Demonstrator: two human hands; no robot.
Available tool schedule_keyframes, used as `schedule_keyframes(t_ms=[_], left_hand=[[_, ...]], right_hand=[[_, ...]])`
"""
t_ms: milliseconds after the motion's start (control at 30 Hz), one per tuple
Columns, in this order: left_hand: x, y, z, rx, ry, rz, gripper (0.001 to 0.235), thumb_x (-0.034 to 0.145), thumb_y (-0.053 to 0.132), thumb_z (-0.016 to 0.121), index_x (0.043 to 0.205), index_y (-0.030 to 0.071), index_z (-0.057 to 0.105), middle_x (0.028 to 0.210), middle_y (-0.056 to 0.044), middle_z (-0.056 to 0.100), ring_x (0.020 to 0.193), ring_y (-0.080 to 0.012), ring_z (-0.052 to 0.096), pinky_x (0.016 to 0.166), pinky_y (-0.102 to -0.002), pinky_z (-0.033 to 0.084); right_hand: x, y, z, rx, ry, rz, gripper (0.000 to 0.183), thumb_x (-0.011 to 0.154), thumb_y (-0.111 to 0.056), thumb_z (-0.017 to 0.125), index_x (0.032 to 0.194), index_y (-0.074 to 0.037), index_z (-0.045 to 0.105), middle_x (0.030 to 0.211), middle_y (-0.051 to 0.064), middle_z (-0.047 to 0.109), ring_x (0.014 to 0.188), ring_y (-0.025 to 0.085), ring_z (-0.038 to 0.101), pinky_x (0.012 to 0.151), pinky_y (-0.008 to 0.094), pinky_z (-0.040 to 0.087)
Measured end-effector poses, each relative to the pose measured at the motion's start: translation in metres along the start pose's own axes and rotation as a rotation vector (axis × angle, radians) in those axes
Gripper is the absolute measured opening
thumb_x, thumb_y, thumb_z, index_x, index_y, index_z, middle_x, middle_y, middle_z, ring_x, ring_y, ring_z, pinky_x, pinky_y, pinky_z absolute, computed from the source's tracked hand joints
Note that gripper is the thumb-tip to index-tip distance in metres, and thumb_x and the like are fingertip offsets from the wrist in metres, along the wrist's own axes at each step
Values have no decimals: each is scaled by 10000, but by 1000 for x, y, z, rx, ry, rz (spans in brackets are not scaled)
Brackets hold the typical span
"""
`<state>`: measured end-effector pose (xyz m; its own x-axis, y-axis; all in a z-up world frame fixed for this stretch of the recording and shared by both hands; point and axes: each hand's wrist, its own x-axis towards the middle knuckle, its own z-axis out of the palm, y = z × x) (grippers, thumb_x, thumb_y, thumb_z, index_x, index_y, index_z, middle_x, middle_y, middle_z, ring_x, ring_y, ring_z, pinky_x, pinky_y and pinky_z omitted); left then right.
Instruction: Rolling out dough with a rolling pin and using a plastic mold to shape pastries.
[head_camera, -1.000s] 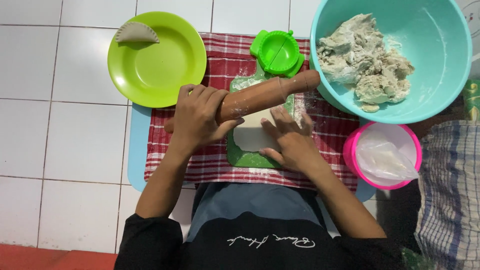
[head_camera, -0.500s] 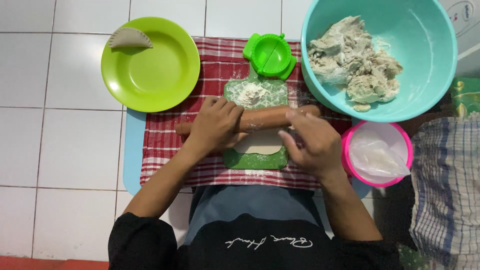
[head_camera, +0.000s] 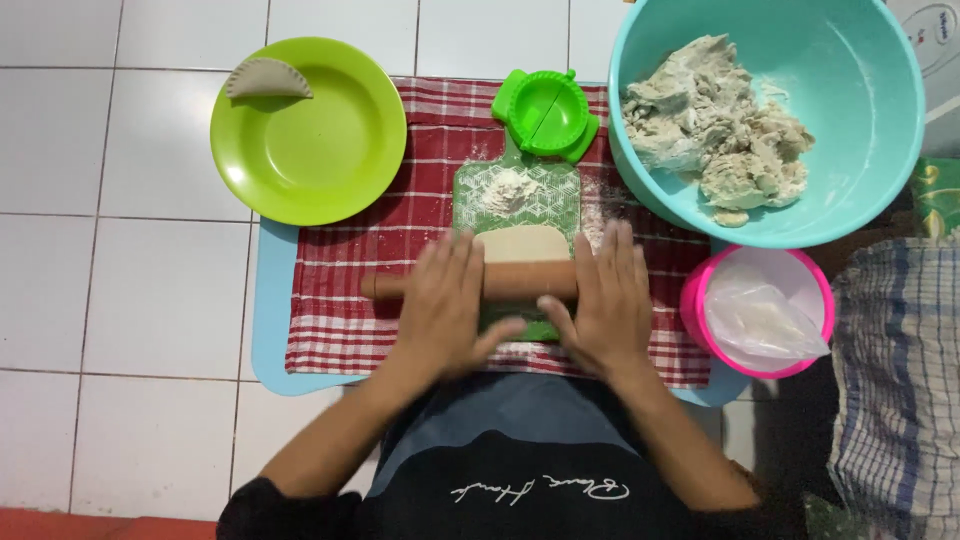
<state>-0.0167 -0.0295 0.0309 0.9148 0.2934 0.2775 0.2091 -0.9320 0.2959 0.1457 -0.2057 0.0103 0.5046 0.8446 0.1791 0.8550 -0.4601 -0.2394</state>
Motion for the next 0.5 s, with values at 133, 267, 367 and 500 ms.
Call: schedule_keyframes(t_ms=[133,267,367,500], left_hand=[[-22,0,14,51,-13,13,1108,844,803,582,1479,-97,463,1525,-314,479,1449,-475,431,1212,-537,281],[17,-37,43,189,9,5,995,860,831,503,1460,37,533,1449,-218,550,1255,-387,573,993,-527,434],[59,-71,63,181,109,28,854,904,797,477,1385,104,609,1341,-165,580,1168,-369,577,879,-500,455],[55,-72,48,16,40,8,854,921,784,442,1451,125,564,1390,-155,549,1294,-385,504,973,-493,436]], right_hand=[[-15,-1,4,15,31,-10,973,959,-768,378,1576,-16,411,1594,356,367,1538,499,249,1234,585,186],[41,7,9,-4,-114,54,941,979,-705,353,1635,-34,281,1537,420,389,1441,552,374,1107,637,335],[84,12,3,101,-215,89,903,1002,-652,380,1654,-53,205,1541,428,367,1412,570,417,1030,646,428],[86,12,0,121,-270,99,959,970,-723,403,1665,-95,201,1603,390,306,1494,516,331,1095,604,412]])
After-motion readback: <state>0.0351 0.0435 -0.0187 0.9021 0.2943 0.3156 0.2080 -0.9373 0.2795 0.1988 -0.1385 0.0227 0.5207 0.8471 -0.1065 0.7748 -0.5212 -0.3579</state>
